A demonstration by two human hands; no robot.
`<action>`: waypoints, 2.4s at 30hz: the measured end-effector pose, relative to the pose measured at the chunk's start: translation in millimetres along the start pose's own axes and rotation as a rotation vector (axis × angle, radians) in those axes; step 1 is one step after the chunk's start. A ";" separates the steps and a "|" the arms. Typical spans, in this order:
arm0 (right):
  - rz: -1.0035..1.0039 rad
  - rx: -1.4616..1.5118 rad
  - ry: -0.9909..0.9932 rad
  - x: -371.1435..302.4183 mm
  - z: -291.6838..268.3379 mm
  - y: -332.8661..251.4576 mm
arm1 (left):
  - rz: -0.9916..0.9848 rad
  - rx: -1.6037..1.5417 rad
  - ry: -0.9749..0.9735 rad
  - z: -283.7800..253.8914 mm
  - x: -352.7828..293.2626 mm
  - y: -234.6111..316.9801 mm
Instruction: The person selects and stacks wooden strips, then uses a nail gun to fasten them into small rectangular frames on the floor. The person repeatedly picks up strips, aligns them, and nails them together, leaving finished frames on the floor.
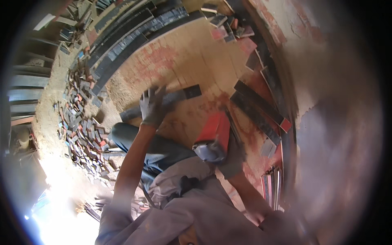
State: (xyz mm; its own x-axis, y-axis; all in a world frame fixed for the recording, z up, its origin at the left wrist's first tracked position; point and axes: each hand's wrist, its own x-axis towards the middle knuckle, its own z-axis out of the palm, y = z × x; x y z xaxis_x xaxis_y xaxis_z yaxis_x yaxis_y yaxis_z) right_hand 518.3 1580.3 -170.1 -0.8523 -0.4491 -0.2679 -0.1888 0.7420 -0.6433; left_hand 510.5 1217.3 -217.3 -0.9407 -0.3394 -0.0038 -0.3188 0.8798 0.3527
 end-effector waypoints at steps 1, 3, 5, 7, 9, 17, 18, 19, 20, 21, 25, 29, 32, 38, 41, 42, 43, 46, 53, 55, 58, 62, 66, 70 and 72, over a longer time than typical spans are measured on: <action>-0.068 -0.032 0.062 14.5 -8.2 -44.0 | -0.010 0.048 -0.058 -3.2 -6.3 -20.1; -0.003 -0.049 0.059 12.1 -5.2 -62.1 | 0.073 -0.017 -0.182 -13.4 3.0 -30.9; 0.215 -0.001 -0.094 0.4 21.4 -25.7 | 0.142 -0.054 -0.260 -23.7 16.6 -30.5; 0.135 -0.101 -0.153 2.2 26.5 -9.0 | 0.190 -0.065 -0.309 -30.0 23.3 -25.7; 0.068 -0.166 -0.164 11.0 9.0 -10.7 | 0.195 -0.030 -0.291 -37.1 20.9 -29.8; -0.012 -0.390 0.487 246.7 -75.6 27.0 | 0.099 -0.014 0.158 -161.8 -10.8 -9.4; 0.069 -0.494 0.528 272.7 -78.4 23.0 | 0.020 -0.020 0.226 -166.7 -30.4 -35.0; 0.148 -0.589 0.560 293.1 -77.0 13.7 | -0.148 0.107 0.148 -174.6 -54.3 -61.1; 0.139 -0.614 0.453 307.6 -73.1 0.3 | 0.080 0.512 0.067 -176.9 -90.7 -114.8; 0.140 -0.653 0.357 319.8 -74.5 -1.3 | -0.413 0.382 -0.072 -183.3 -115.5 -132.1; 0.137 -0.485 0.558 314.6 -65.5 30.8 | -0.469 0.238 0.112 -164.6 -94.4 -140.9; 0.110 0.199 0.343 258.0 -52.5 -5.1 | -0.106 -0.010 0.330 -121.4 28.8 -131.6; 0.328 0.767 -0.053 208.6 -50.5 -66.2 | -0.075 0.237 0.390 -86.1 89.5 -144.8; 0.424 0.940 -0.089 134.7 -57.9 -79.9 | 0.033 0.123 0.138 -34.8 118.3 -183.4; 0.367 0.906 -0.023 114.6 -36.3 -37.9 | 0.310 0.133 -0.035 -18.9 88.1 -74.8; 0.366 0.859 -0.053 112.0 -32.2 -37.4 | 0.276 0.080 -0.142 -21.3 69.1 -38.1; 0.349 0.818 -0.097 121.9 -24.3 -42.5 | 0.229 0.040 -0.238 -22.9 48.7 -14.0; 0.380 0.906 -0.102 150.2 10.8 -58.6 | 0.171 0.005 -0.209 -8.8 14.5 4.3; -0.104 -0.074 0.276 188.1 79.6 -27.5 | 0.158 -0.106 0.051 -1.7 14.6 52.8; -0.070 -0.051 0.360 187.7 88.3 -24.7 | 0.186 -0.139 0.054 10.0 28.1 63.0; 0.097 0.283 0.308 160.1 62.6 -53.9 | 0.149 -0.108 -0.023 24.9 28.3 52.6; 0.010 0.185 0.355 81.6 8.5 -38.0 | 0.164 -0.103 -0.072 25.3 31.9 51.4; -0.045 -0.327 0.026 1.8 -14.0 -18.9 | 0.199 -0.069 -0.092 25.1 38.5 53.1; 0.169 -0.418 -0.237 -26.0 17.4 -3.5 | 0.204 -0.027 -0.117 23.7 42.8 56.1; 0.305 -0.262 -0.381 -12.9 31.4 2.6 | 0.206 -0.006 -0.127 23.1 42.5 59.3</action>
State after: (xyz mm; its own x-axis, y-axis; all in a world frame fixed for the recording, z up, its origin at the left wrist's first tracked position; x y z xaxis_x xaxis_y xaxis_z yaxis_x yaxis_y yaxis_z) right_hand 544.2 1572.4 -190.9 -0.6600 -0.3062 -0.6860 -0.1171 0.9439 -0.3087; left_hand 449.0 1262.7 -218.1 -0.9929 -0.1083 -0.0489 -0.1187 0.9241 0.3634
